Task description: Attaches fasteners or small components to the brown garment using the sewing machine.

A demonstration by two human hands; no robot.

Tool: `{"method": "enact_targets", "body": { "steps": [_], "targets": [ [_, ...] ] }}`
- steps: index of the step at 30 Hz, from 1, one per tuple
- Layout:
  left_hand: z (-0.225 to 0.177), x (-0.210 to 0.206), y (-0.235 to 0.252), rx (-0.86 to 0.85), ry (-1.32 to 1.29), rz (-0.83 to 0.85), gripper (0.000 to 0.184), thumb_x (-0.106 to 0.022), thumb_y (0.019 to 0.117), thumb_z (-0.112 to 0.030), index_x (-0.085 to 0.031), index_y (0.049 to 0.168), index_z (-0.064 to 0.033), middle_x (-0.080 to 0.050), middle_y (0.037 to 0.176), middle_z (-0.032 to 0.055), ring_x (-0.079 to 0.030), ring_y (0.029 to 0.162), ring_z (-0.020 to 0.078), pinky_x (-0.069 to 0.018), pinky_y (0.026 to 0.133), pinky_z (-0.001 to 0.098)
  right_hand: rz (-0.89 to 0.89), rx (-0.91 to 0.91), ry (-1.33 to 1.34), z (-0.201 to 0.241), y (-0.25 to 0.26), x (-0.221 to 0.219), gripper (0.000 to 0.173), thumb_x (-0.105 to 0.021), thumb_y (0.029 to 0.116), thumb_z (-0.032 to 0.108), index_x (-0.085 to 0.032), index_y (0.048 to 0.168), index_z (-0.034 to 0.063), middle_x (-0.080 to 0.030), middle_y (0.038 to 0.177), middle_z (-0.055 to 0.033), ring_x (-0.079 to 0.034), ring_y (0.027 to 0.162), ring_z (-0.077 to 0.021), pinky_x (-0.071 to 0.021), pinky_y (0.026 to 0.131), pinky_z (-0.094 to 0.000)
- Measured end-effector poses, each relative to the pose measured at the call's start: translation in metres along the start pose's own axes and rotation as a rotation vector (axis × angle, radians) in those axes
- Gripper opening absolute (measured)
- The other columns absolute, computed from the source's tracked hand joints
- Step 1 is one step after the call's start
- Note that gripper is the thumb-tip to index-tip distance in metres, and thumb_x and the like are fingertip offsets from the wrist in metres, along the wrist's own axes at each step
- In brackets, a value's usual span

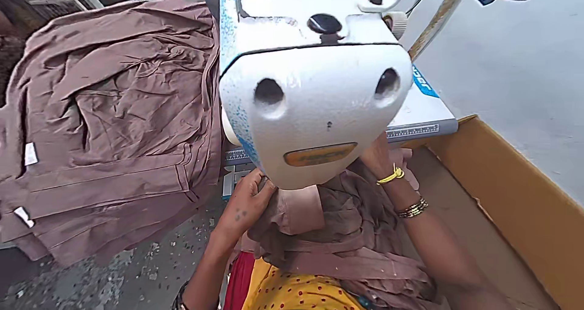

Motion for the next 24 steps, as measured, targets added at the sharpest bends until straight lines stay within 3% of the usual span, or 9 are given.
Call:
{"method": "enact_targets", "body": {
  "steps": [6, 8, 11, 13, 15, 17, 19, 22, 24],
  "targets": [
    [-0.002, -0.002, 0.000, -0.037, -0.055, 0.001, 0.016, -0.053, 0.1018, -0.020, -0.066, 0.099, -0.0099, -0.064, 0.089, -0.0083, -0.059, 0.085, -0.0074, -0.0490, 0.079, 0.0162, -0.083, -0.057, 0.190, -0.013, -0.007, 0.015, 0.015, -0.068, 0.0955, 0.010, -0.071, 0.100, -0.0033, -0.069, 0.095, -0.0230, -0.069, 0.089, -0.0399, -0.0538, 0.077, -0.0562],
    [-0.001, -0.003, 0.001, -0.035, -0.071, 0.003, 0.016, -0.053, 0.1019, -0.020, -0.066, 0.100, -0.0102, -0.064, 0.090, -0.0088, -0.059, 0.085, -0.0079, -0.0494, 0.080, 0.0163, -0.057, -0.189, 0.330, -0.022, -0.009, 0.017, 0.015, -0.067, 0.0953, 0.010, -0.071, 0.104, -0.0027, -0.069, 0.089, -0.0180, -0.066, 0.074, -0.0282, -0.0531, 0.068, -0.0469],
    [0.004, -0.002, 0.002, -0.014, -0.050, -0.024, 0.016, -0.054, 0.1013, -0.023, -0.065, 0.098, -0.0114, -0.062, 0.084, -0.0098, -0.057, 0.079, -0.0072, -0.0481, 0.074, 0.0163, 0.109, -0.376, 0.566, -0.021, -0.003, 0.011, 0.020, -0.069, 0.0954, 0.010, -0.070, 0.113, 0.0008, -0.071, 0.093, -0.0077, -0.064, 0.076, -0.0111, -0.0544, 0.072, -0.0311],
    [0.005, 0.000, -0.002, -0.063, 0.085, -0.091, 0.023, -0.054, 0.1003, -0.030, -0.063, 0.100, -0.0092, -0.058, 0.077, -0.0057, -0.054, 0.070, -0.0001, -0.0456, 0.066, 0.0225, 0.116, -0.264, 0.559, 0.004, 0.001, 0.023, 0.017, -0.071, 0.0950, 0.013, -0.070, 0.107, 0.0008, -0.071, 0.093, -0.0065, -0.064, 0.076, -0.0097, -0.0538, 0.071, -0.0304],
    [-0.015, -0.004, -0.024, -0.298, 0.235, -0.106, 0.034, -0.054, 0.1024, -0.036, -0.066, 0.097, -0.0050, -0.061, 0.068, 0.0028, -0.058, 0.059, 0.0105, -0.0498, 0.056, 0.0308, -0.047, 0.059, 0.390, 0.050, -0.005, 0.049, 0.015, -0.070, 0.0920, 0.013, -0.072, 0.093, -0.0018, -0.072, 0.084, -0.0126, -0.069, 0.074, -0.0206, -0.0565, 0.066, -0.0388],
    [-0.035, -0.021, -0.055, -0.535, 0.282, 0.056, 0.037, -0.052, 0.1053, -0.041, -0.067, 0.097, -0.0082, -0.061, 0.065, 0.0040, -0.061, 0.055, 0.0148, -0.0521, 0.051, 0.0338, -0.177, 0.379, 0.275, 0.100, -0.028, 0.061, 0.021, -0.062, 0.0984, 0.023, -0.068, 0.086, 0.0062, -0.068, 0.079, -0.0109, -0.069, 0.075, -0.0228, -0.0579, 0.066, -0.0375],
    [-0.041, -0.034, -0.069, -0.628, 0.300, 0.172, 0.032, -0.050, 0.1063, -0.040, -0.062, 0.099, -0.0107, -0.058, 0.065, 0.0033, -0.059, 0.056, 0.0151, -0.0495, 0.051, 0.0314, -0.228, 0.611, 0.199, 0.144, -0.047, 0.058, 0.022, -0.057, 0.1018, 0.021, -0.066, 0.083, 0.0127, -0.068, 0.075, -0.0065, -0.068, 0.077, -0.0221, -0.0548, 0.070, -0.0344],
    [-0.027, -0.026, -0.062, -0.521, 0.262, 0.160, 0.032, -0.052, 0.1060, -0.039, -0.064, 0.102, -0.0096, -0.062, 0.070, 0.0025, -0.060, 0.060, 0.0110, -0.0511, 0.055, 0.0279, -0.132, 0.599, 0.150, 0.160, -0.037, 0.056, 0.016, -0.064, 0.0944, 0.013, -0.075, 0.083, 0.0089, -0.077, 0.084, -0.0096, -0.075, 0.082, -0.0243, -0.0572, 0.071, -0.0363],
    [-0.021, -0.013, -0.061, -0.441, 0.139, 0.134, 0.032, -0.055, 0.1051, -0.038, -0.064, 0.100, -0.0076, -0.061, 0.070, 0.0004, -0.056, 0.059, 0.0030, -0.0469, 0.055, 0.0187, -0.015, 0.408, 0.413, 0.136, -0.031, 0.046, 0.015, -0.068, 0.0934, 0.016, -0.074, 0.088, 0.0032, -0.076, 0.089, -0.0112, -0.074, 0.086, -0.0211, -0.0596, 0.076, -0.0356]
  ]
}}
Point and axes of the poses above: each hand's wrist, its own y-axis towards the middle knuckle, its own x-axis out of the back of the hand, z = x × y, the point moved 10 cm from there along y, towards the middle knuckle
